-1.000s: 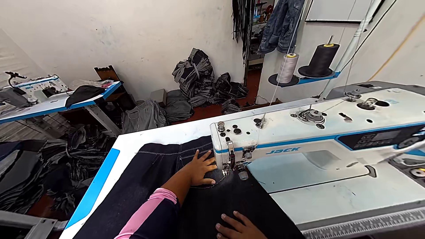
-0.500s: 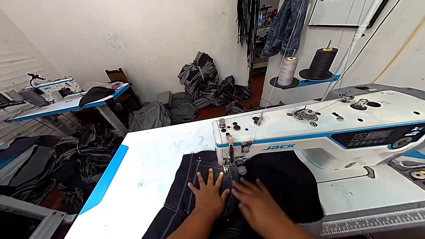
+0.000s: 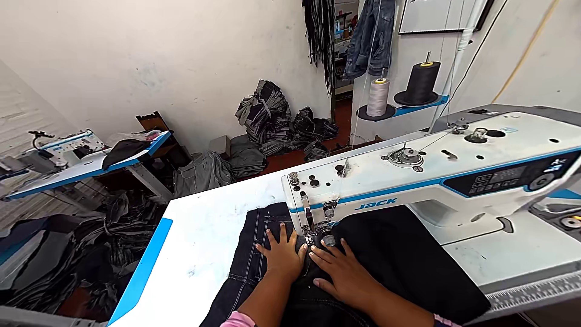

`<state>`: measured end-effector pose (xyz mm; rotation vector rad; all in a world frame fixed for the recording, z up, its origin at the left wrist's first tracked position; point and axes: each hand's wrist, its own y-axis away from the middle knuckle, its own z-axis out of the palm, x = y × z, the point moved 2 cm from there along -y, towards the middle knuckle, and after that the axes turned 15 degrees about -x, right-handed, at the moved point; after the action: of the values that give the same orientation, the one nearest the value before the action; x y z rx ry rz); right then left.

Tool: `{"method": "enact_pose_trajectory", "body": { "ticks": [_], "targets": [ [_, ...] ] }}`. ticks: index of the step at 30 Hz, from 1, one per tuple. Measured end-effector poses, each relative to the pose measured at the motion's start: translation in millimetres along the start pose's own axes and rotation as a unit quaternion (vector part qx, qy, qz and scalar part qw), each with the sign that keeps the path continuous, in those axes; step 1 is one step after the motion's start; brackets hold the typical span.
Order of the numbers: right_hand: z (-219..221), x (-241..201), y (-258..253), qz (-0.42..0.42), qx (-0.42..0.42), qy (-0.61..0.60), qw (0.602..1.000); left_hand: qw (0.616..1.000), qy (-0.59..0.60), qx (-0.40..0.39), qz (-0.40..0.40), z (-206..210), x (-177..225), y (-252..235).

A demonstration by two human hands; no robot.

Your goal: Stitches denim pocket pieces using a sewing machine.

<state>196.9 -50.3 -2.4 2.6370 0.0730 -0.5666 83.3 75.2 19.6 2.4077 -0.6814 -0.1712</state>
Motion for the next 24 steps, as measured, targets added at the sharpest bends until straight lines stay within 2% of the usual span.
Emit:
{"method": "enact_pose_trajectory", "body": {
  "ticks": [2, 4, 6, 7, 9, 11, 13, 14, 16, 18, 19, 21, 24],
  "targets": [
    [-3, 6, -4, -0.014, 0.005, 0.011, 1.0, 1.0, -0.015, -0.018, 0.003, -5, -1, -1],
    [-5, 5, -3, -0.004, -0.003, 0.016, 1.0, 0.995, -0.073, -0.046, 0.05, -12, -11, -1],
    [-6, -16, 10, 0.05, -0.05, 0.008, 0.997, 0.972, -0.155, -0.034, 0.176, -12, -29, -4],
    [-1, -31, 20, 0.063, -0.048, -0.004, 0.997, 0.951, -0.187, -0.028, 0.246, -11, -39, -9],
    [26, -52, 36, 0.031, 0.038, -0.026, 0.998, 0.928, -0.182, -0.019, 0.325, -7, -51, -17],
    [52, -34, 40, 0.004, 0.132, -0.005, 0.991, 0.939, -0.138, -0.002, 0.315, 5, -50, -13],
    [50, 7, 42, -0.026, 0.21, 0.054, 0.976, 0.965, -0.085, 0.019, 0.248, 19, -37, 3],
    [38, 28, 45, -0.024, 0.2, 0.058, 0.978, 0.977, -0.06, 0.026, 0.205, 25, -27, 12],
    [12, 57, 49, 0.028, 0.117, 0.049, 0.992, 0.99, -0.032, 0.025, 0.136, 33, -11, 23],
    [-8, 43, 53, 0.082, 0.017, 0.002, 0.996, 0.993, -0.032, 0.007, 0.114, 33, -6, 25],
    [-11, 23, 54, 0.076, 0.004, -0.032, 0.997, 0.993, -0.034, 0.004, 0.115, 31, -5, 24],
    [3, -16, 49, 0.038, 0.011, -0.076, 0.996, 0.992, -0.041, -0.001, 0.12, 30, -7, 21],
    [26, -23, 29, 0.037, 0.019, -0.047, 0.998, 0.991, -0.058, -0.008, 0.117, 27, -10, 13]
  ]
}}
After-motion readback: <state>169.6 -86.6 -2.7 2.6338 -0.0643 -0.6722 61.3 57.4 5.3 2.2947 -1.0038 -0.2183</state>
